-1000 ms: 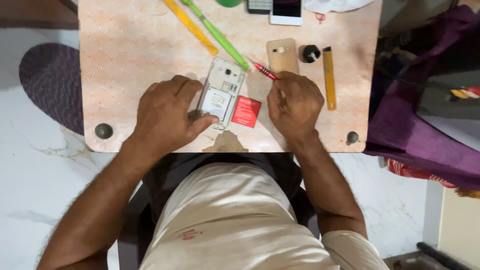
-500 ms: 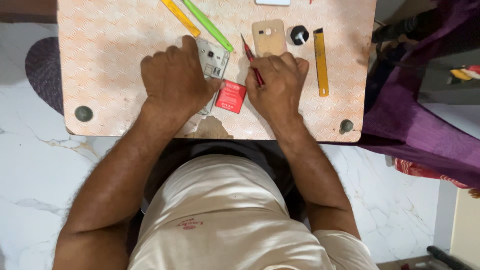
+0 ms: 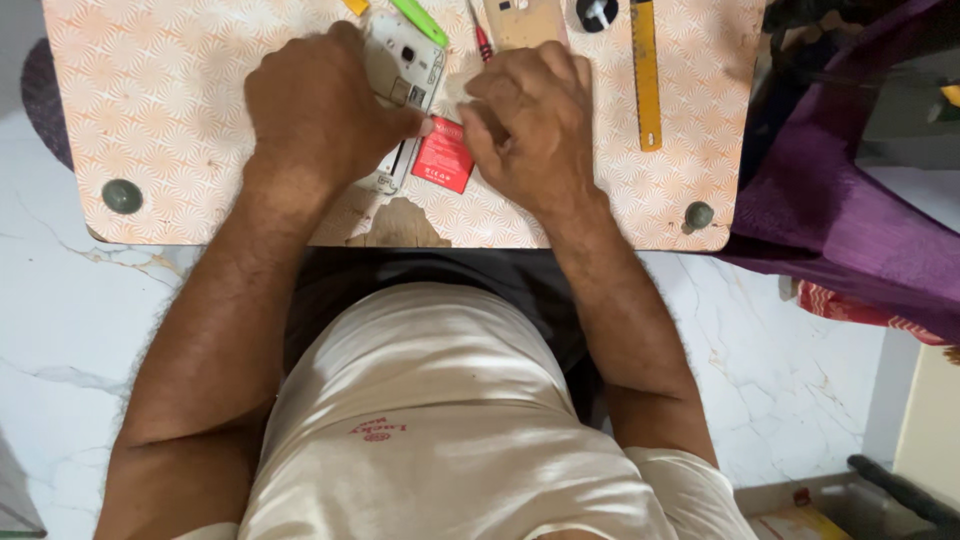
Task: The person uses a screwdriver to unscrew and reinsert small screws on the interior frame of a mobile phone, places a battery into the compartment, and then snaps the back cover onto the device.
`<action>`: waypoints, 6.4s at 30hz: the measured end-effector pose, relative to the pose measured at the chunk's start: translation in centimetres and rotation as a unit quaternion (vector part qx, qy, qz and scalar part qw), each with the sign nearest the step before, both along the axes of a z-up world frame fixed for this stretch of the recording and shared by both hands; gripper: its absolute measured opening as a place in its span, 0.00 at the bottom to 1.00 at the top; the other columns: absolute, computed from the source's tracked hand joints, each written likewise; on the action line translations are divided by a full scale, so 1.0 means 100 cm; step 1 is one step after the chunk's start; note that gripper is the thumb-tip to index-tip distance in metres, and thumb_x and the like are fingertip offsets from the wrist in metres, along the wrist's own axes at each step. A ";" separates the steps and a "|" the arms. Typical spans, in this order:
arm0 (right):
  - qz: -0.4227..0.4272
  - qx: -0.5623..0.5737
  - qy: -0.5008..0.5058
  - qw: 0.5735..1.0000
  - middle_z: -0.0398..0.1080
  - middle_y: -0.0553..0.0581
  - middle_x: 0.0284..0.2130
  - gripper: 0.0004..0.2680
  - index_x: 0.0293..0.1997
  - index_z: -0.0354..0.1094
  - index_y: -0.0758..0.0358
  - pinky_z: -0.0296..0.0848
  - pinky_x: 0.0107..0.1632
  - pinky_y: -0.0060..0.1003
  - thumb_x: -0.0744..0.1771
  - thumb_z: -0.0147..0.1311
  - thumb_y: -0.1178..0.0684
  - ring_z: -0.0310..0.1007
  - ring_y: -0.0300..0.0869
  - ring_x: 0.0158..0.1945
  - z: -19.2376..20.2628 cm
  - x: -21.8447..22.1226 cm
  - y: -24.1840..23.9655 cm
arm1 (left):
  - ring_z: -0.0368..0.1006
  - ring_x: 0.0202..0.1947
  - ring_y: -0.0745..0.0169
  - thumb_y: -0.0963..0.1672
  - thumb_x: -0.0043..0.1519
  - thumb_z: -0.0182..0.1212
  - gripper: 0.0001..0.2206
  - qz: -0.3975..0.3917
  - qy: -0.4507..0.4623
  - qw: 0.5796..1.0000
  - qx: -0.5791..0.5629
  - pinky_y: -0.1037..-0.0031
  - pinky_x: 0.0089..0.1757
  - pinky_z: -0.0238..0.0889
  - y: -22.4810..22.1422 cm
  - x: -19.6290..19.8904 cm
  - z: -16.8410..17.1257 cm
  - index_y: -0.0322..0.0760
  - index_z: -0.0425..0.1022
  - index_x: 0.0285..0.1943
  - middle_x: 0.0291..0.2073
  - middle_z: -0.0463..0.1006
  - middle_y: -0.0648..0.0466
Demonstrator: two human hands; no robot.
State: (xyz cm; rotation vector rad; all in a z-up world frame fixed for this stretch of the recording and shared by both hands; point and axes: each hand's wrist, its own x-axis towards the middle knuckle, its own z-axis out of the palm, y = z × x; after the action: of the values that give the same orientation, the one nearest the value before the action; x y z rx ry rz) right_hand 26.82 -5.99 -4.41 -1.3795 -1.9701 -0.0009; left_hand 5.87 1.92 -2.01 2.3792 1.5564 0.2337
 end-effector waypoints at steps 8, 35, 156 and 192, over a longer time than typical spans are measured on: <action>0.055 -0.144 -0.062 0.986 0.76 0.57 0.47 0.23 0.52 0.75 0.66 0.58 0.51 0.48 0.56 0.73 0.47 0.69 0.48 0.49 0.046 -0.024 -0.029 | 0.80 0.34 0.62 0.44 0.56 0.74 0.13 -0.003 -0.286 0.913 -0.290 0.68 0.37 0.72 0.003 -0.039 0.009 0.33 0.80 0.47 0.34 0.84 0.51; 0.284 -0.305 0.779 0.469 0.71 0.57 0.33 0.11 0.66 0.63 0.59 0.67 0.38 0.36 0.74 0.52 0.55 0.67 0.37 0.31 0.000 -0.025 -0.024 | 0.80 0.48 0.46 0.63 0.67 0.44 0.39 -0.057 -0.696 0.476 -0.535 0.54 0.49 0.77 -0.005 -0.056 -0.045 0.29 0.65 0.71 0.51 0.79 0.37; -0.244 -0.149 -0.122 0.951 0.76 0.65 0.42 0.26 0.58 0.69 0.70 0.72 0.48 0.52 0.59 0.78 0.50 0.74 0.57 0.45 0.030 0.000 0.001 | 0.78 0.51 0.37 0.32 0.47 0.50 0.32 0.053 -0.744 0.440 -0.501 0.43 0.50 0.77 -0.001 -0.057 -0.035 0.25 0.64 0.67 0.54 0.75 0.39; -0.045 -0.128 0.078 0.988 0.75 0.65 0.53 0.13 0.66 0.62 0.72 0.82 0.45 0.39 0.72 0.47 0.65 0.80 0.49 0.49 0.055 -0.113 0.003 | 0.77 0.54 0.52 0.63 0.66 0.42 0.36 -0.011 -0.782 0.380 -0.494 0.57 0.52 0.77 -0.004 -0.059 -0.062 0.32 0.65 0.68 0.53 0.77 0.43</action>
State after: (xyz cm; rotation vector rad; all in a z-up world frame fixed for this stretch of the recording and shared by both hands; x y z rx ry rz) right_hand 15.56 -5.64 1.07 -1.5792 -1.8239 0.3194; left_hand 0.00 1.56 -8.18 0.3859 0.2570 0.8481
